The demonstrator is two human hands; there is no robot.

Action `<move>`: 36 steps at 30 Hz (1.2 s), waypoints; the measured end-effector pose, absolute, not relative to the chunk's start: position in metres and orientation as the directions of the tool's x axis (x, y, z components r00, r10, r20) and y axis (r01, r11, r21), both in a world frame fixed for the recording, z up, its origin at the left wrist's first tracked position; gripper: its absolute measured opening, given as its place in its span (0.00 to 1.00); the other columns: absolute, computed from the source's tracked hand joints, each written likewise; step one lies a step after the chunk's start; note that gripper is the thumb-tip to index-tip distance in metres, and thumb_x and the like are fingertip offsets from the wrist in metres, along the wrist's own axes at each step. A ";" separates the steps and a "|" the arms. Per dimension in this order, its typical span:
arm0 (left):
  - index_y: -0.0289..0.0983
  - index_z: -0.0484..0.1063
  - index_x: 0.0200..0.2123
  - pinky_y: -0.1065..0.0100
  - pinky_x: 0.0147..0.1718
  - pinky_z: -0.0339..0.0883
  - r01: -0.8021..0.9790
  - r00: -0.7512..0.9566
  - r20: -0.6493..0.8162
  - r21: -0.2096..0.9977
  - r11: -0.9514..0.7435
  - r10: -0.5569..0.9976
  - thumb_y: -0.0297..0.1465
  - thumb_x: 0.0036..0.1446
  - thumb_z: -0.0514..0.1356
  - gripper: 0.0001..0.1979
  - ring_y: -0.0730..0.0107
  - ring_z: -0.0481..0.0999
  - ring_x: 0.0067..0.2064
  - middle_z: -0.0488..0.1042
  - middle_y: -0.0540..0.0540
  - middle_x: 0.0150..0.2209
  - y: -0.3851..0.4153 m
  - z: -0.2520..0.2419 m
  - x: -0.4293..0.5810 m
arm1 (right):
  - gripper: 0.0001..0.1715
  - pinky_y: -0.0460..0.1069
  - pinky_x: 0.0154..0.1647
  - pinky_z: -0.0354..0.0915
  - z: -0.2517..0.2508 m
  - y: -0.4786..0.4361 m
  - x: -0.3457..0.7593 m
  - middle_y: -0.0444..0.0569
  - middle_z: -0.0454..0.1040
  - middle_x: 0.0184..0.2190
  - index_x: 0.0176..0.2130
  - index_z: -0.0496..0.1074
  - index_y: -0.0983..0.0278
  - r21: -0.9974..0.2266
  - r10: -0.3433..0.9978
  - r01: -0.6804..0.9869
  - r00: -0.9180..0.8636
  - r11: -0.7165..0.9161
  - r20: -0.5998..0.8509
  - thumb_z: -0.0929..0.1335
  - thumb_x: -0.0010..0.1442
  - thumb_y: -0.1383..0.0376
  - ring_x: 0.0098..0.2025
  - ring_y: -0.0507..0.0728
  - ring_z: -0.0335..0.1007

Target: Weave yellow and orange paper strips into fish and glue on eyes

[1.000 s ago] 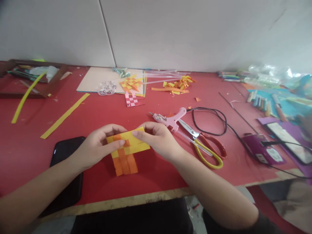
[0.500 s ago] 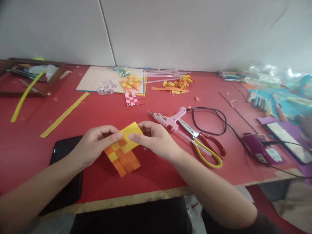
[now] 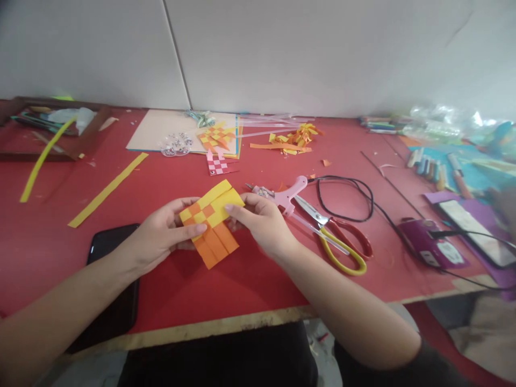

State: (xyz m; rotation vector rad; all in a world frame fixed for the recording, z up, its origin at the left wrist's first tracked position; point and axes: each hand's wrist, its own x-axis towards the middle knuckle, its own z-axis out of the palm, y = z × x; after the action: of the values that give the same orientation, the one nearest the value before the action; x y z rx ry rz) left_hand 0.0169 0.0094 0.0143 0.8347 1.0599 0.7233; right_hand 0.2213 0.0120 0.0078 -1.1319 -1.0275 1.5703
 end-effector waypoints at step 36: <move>0.35 0.71 0.45 0.66 0.34 0.80 -0.247 0.247 -0.420 0.844 0.476 0.873 0.31 0.57 0.67 0.14 0.68 0.79 0.40 0.77 0.45 0.41 0.012 0.011 0.021 | 0.14 0.53 0.33 0.70 0.004 0.000 0.218 0.45 0.72 0.29 0.33 0.69 0.61 -0.991 0.961 0.077 -0.247 -0.111 -0.127 0.70 0.59 0.54 0.30 0.54 0.70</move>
State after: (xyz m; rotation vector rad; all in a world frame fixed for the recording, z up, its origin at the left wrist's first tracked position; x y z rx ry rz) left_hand 0.0211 0.0121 0.0113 0.7323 1.0475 0.8640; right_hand 0.2182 -0.0001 0.0036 -1.2152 -1.3844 1.4583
